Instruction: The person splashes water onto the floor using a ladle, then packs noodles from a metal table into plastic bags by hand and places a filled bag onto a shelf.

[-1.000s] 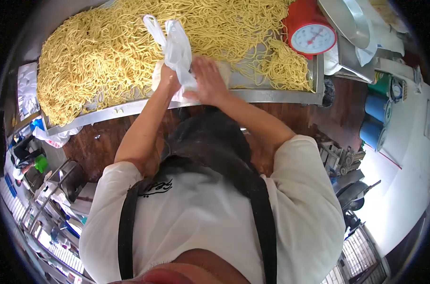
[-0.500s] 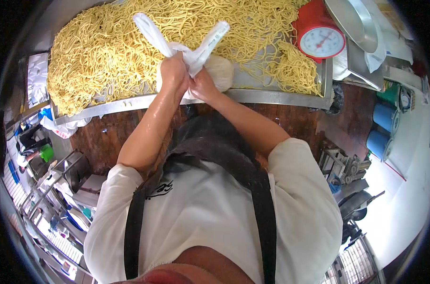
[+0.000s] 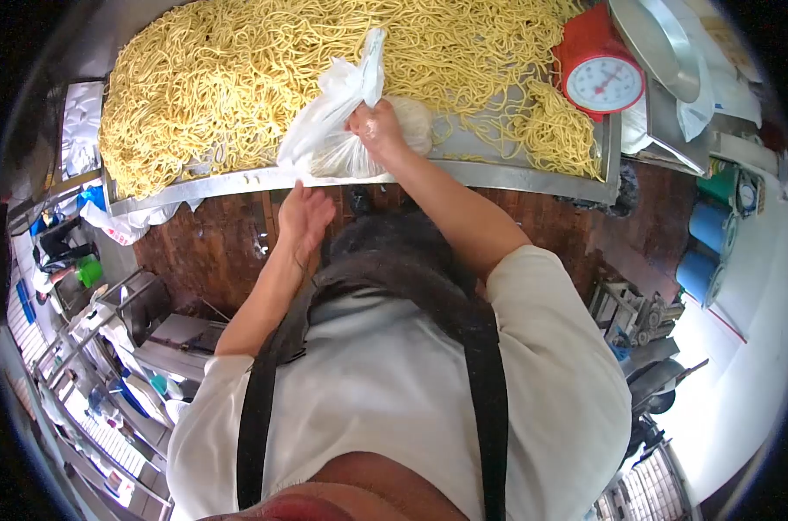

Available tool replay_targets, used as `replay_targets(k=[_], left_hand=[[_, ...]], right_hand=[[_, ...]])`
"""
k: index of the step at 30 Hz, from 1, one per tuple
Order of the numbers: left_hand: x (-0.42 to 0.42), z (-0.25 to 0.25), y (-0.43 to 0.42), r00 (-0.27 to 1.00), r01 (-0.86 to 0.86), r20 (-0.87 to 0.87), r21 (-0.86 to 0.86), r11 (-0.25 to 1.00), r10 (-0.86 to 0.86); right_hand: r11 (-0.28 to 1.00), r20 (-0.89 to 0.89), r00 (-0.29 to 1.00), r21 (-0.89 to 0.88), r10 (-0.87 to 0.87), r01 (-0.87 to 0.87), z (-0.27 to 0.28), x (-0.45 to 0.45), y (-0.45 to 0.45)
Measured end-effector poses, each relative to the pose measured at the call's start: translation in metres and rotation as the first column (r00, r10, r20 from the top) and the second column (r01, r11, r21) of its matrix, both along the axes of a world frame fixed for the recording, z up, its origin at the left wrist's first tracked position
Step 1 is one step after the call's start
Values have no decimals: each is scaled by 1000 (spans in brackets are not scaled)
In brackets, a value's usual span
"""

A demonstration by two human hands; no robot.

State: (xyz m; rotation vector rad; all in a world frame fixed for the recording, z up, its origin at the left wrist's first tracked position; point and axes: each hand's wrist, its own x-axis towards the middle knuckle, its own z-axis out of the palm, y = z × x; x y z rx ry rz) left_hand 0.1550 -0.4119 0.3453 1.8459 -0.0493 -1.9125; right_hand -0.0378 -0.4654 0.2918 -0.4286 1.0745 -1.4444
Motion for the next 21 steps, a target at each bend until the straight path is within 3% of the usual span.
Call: replay_targets(k=[1,2,3,4,5,6,7,8,10,11,12,13,14,15,16,18,19,20,21], left_hand=[[-12,-6,-14,976,-106,-211,-295,950,43],[-38,33,-49,948,-164,-308,-262,951,78],[-30,-25,-95,938,-147,-348,-419,896,-9],[-50,30,-120,972,-80,-221,-614,785,-73],[-50,54,-161,782,-23,-438,-731,682,-443],[-46,73,-185,707,-13,-439,-792,610,-554],[-42,93,-209,624,-19,-427,-846,533,-655],[-46,118,-224,784,-10,-314,-869,495,-536],[-31,173,-206,394,226,-130,-946,233,-910],[-32,184,-176,385,406,-69,-883,236,-920],[-45,209,-128,481,551,-38,-765,335,-876],[-61,219,-93,499,555,-144,-703,443,-854],[-75,208,-71,516,419,-415,-640,644,-749],[-86,191,-61,490,172,-685,-530,830,-539],[-96,183,-59,373,-63,-884,-329,942,-283],[-110,179,-59,506,-113,-832,-325,939,-227],[-114,178,-62,568,-144,-800,-328,934,-193],[-111,159,-62,735,-172,-671,-321,931,-96],[-110,135,-64,665,-197,-747,-160,967,12]], right_hand=[[1000,-2,1000,-5,-1,1,24,8,6],[1000,-5,1000,-14,-11,11,48,15,11],[998,-127,990,-14,61,-63,65,19,16],[994,-331,943,-91,33,-67,84,17,14],[982,-514,858,-172,-19,-82,109,14,6],[966,-666,741,-237,-84,-104,136,14,3],[959,-677,728,-265,-109,-103,167,6,1],[945,-692,707,-309,-146,-108,201,-10,-6],[921,-807,564,-336,-173,-198,261,-40,-6],[916,-832,530,-327,-162,-232,269,-43,1],[910,-856,494,-317,-153,-266,276,-46,8],[905,-861,494,-302,-123,-300,277,-43,13],[897,-866,492,-288,-94,-336,276,-40,14],[924,-842,536,-250,-59,-289,265,-35,17],[900,-900,396,-314,-181,-303,262,-32,18],[837,-914,97,-401,-395,-373,258,-22,28],[837,-908,88,-412,-409,-359,251,-23,35],[866,-932,51,-352,-358,-356,244,-25,45],[891,-953,18,-289,-302,-350,236,-27,61]])
